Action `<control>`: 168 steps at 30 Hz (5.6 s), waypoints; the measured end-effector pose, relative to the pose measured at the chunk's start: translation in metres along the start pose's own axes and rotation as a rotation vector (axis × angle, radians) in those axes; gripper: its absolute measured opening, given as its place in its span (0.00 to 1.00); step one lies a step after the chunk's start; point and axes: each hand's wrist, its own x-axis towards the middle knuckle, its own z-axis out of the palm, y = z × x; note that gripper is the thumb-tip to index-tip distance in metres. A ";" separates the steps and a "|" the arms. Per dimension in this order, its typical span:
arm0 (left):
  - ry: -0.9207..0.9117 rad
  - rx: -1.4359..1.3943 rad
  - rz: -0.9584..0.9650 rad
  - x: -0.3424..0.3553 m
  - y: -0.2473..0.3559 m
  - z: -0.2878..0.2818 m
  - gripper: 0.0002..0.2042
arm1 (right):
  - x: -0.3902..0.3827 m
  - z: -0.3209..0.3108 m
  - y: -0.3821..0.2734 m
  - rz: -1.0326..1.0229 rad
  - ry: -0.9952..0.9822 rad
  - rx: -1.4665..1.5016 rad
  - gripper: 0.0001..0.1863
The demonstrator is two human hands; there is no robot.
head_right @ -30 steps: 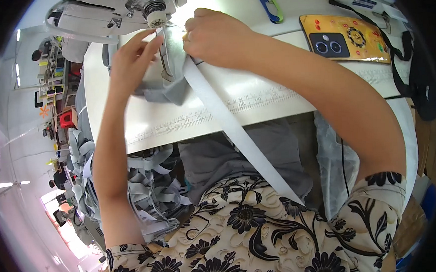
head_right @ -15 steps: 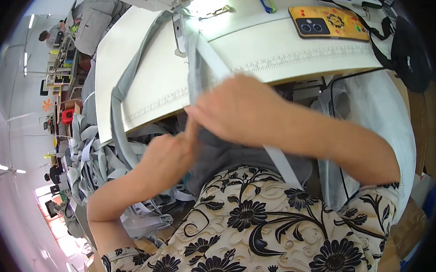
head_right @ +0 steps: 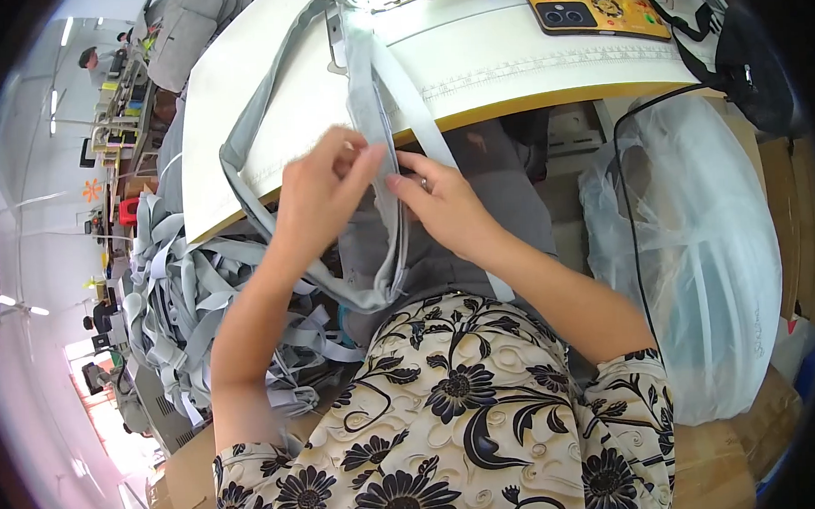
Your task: Sewing fabric straps and inserting foam padding using an industrial sewing machine.
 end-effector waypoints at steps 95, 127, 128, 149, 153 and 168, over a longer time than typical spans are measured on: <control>-0.168 -1.018 -0.696 -0.006 -0.019 0.026 0.17 | 0.073 -0.046 -0.075 -1.162 -0.169 -1.534 0.14; 0.093 -0.272 -0.336 0.110 -0.026 -0.003 0.28 | 0.066 -0.041 -0.082 -1.122 -0.111 -1.469 0.10; 0.103 -0.182 -0.317 0.110 -0.026 -0.002 0.29 | 0.067 -0.042 -0.081 -1.118 -0.113 -1.469 0.10; 0.172 0.115 -0.190 0.147 -0.036 -0.012 0.23 | 0.072 -0.031 -0.079 -1.061 -0.079 -1.532 0.13; 0.183 0.086 -0.212 0.150 -0.039 -0.011 0.24 | 0.071 -0.033 -0.081 -1.084 -0.104 -1.543 0.13; 0.074 0.133 -0.204 0.089 -0.004 0.004 0.22 | 0.050 -0.034 -0.092 -1.014 -0.292 -1.671 0.21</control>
